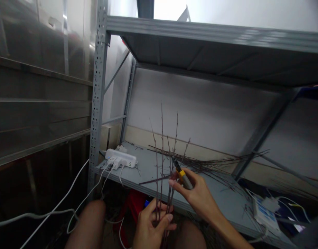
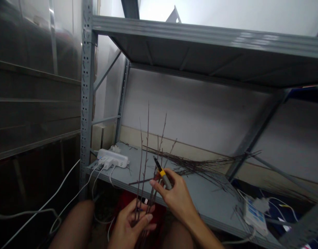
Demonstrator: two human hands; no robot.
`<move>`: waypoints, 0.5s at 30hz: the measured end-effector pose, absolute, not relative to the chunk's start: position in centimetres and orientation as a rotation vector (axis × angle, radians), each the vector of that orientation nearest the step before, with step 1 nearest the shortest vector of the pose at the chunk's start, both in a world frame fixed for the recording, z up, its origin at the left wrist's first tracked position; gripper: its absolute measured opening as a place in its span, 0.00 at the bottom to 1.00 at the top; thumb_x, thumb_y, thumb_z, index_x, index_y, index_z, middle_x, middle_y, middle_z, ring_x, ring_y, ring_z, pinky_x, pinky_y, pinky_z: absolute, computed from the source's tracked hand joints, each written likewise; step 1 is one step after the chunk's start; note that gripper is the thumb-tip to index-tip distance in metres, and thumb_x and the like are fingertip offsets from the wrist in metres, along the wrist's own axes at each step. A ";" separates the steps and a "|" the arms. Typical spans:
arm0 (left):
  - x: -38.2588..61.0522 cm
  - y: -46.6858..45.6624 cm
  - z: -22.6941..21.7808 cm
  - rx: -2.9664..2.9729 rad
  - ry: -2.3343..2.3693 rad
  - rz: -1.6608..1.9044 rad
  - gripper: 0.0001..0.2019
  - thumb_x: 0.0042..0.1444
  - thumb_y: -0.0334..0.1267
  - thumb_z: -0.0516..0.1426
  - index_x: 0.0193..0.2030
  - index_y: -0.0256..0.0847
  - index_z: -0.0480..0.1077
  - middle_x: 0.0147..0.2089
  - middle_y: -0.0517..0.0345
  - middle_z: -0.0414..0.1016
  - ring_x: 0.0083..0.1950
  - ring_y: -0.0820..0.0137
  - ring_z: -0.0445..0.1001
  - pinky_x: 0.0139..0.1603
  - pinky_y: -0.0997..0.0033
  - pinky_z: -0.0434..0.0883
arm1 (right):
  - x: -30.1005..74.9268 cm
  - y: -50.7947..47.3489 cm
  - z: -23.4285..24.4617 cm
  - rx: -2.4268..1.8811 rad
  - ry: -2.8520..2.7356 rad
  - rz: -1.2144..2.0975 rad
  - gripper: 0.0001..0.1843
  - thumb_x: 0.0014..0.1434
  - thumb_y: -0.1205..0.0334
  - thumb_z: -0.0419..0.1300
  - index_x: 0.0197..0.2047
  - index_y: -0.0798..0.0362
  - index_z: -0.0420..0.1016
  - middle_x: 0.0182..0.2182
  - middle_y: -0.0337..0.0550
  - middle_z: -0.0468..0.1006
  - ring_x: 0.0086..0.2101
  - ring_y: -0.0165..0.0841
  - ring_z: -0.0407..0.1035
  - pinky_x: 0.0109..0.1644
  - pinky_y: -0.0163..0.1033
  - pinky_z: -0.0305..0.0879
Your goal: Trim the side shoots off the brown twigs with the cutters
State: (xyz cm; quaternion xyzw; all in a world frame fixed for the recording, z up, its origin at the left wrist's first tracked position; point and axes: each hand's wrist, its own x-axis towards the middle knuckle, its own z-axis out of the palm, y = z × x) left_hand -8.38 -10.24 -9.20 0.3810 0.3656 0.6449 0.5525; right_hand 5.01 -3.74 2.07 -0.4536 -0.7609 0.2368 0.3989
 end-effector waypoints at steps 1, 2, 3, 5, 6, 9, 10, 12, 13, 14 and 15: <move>-8.3 -10.3 -9.1 0.903 0.869 1.515 0.26 0.43 0.59 0.70 0.38 0.38 0.77 0.39 0.48 0.83 0.35 0.61 0.83 0.33 0.66 0.83 | 4.7 -3.7 2.1 -1.140 -1.893 0.619 0.19 0.56 0.43 0.66 0.36 0.51 0.76 0.32 0.41 0.80 0.35 0.39 0.74 0.39 0.39 0.67; -8.3 -10.4 -9.0 0.906 0.874 1.511 0.27 0.43 0.60 0.70 0.38 0.38 0.77 0.39 0.48 0.83 0.33 0.63 0.82 0.32 0.67 0.82 | 4.6 -3.7 2.2 -1.136 -1.863 0.629 0.19 0.55 0.43 0.67 0.35 0.52 0.76 0.31 0.41 0.80 0.35 0.39 0.73 0.39 0.39 0.67; -8.2 -10.4 -8.9 0.908 0.873 1.517 0.27 0.43 0.60 0.70 0.38 0.38 0.77 0.39 0.48 0.82 0.33 0.63 0.82 0.32 0.67 0.82 | 4.4 -3.7 2.2 -1.135 -1.839 0.637 0.19 0.55 0.43 0.67 0.35 0.52 0.76 0.30 0.41 0.79 0.34 0.39 0.73 0.38 0.39 0.67; -8.3 -10.5 -8.7 0.912 0.857 1.561 0.26 0.43 0.60 0.70 0.38 0.38 0.78 0.37 0.49 0.81 0.37 0.59 0.83 0.32 0.65 0.83 | 4.4 -3.7 2.4 -1.135 -1.806 0.651 0.19 0.54 0.43 0.67 0.34 0.52 0.76 0.30 0.41 0.78 0.33 0.39 0.72 0.37 0.39 0.66; -8.3 -10.5 -8.6 0.917 0.848 1.593 0.25 0.44 0.59 0.70 0.38 0.38 0.79 0.37 0.48 0.81 0.40 0.56 0.83 0.33 0.63 0.83 | 4.4 -3.7 2.5 -1.130 -1.797 0.652 0.19 0.54 0.44 0.67 0.34 0.52 0.76 0.30 0.41 0.78 0.33 0.38 0.72 0.38 0.39 0.66; -8.3 -10.2 -8.3 0.958 0.861 1.659 0.22 0.51 0.58 0.67 0.38 0.38 0.79 0.40 0.46 0.83 0.43 0.55 0.83 0.39 0.62 0.83 | 4.6 -3.9 2.9 -1.112 -1.785 0.637 0.18 0.54 0.45 0.66 0.34 0.52 0.76 0.30 0.41 0.78 0.34 0.38 0.71 0.40 0.40 0.66; -8.4 -10.1 -8.1 0.985 0.877 1.663 0.22 0.53 0.58 0.65 0.38 0.38 0.79 0.41 0.46 0.83 0.42 0.56 0.83 0.41 0.63 0.82 | 4.6 -4.0 3.1 -1.111 -1.777 0.634 0.18 0.54 0.44 0.66 0.34 0.52 0.76 0.30 0.41 0.78 0.34 0.38 0.71 0.40 0.40 0.66; -8.4 -9.7 -7.6 1.064 0.903 1.650 0.20 0.57 0.56 0.63 0.39 0.38 0.79 0.42 0.47 0.84 0.42 0.58 0.83 0.46 0.64 0.79 | 4.7 -4.0 3.5 -1.112 -1.752 0.635 0.19 0.54 0.44 0.66 0.34 0.52 0.76 0.30 0.42 0.78 0.33 0.38 0.71 0.39 0.40 0.66; -8.4 -9.5 -7.3 1.111 0.915 1.642 0.19 0.58 0.55 0.62 0.40 0.39 0.79 0.42 0.47 0.83 0.44 0.58 0.82 0.49 0.65 0.78 | 4.8 -4.0 3.7 -1.113 -1.737 0.631 0.19 0.54 0.44 0.66 0.35 0.53 0.76 0.30 0.42 0.78 0.33 0.38 0.71 0.39 0.40 0.67; -8.4 -9.2 -6.9 1.153 0.927 1.642 0.18 0.58 0.54 0.62 0.40 0.39 0.79 0.42 0.48 0.83 0.47 0.58 0.81 0.51 0.66 0.76 | 4.8 -4.0 3.9 -1.110 -1.725 0.626 0.19 0.53 0.44 0.66 0.35 0.53 0.76 0.30 0.42 0.78 0.33 0.38 0.71 0.39 0.40 0.67; -8.4 -8.9 -6.6 1.185 0.936 1.648 0.18 0.58 0.53 0.62 0.40 0.39 0.78 0.42 0.48 0.83 0.49 0.57 0.80 0.53 0.66 0.74 | 4.9 -4.0 4.1 -1.106 -1.716 0.620 0.19 0.53 0.44 0.67 0.35 0.53 0.76 0.30 0.43 0.78 0.33 0.38 0.71 0.39 0.40 0.68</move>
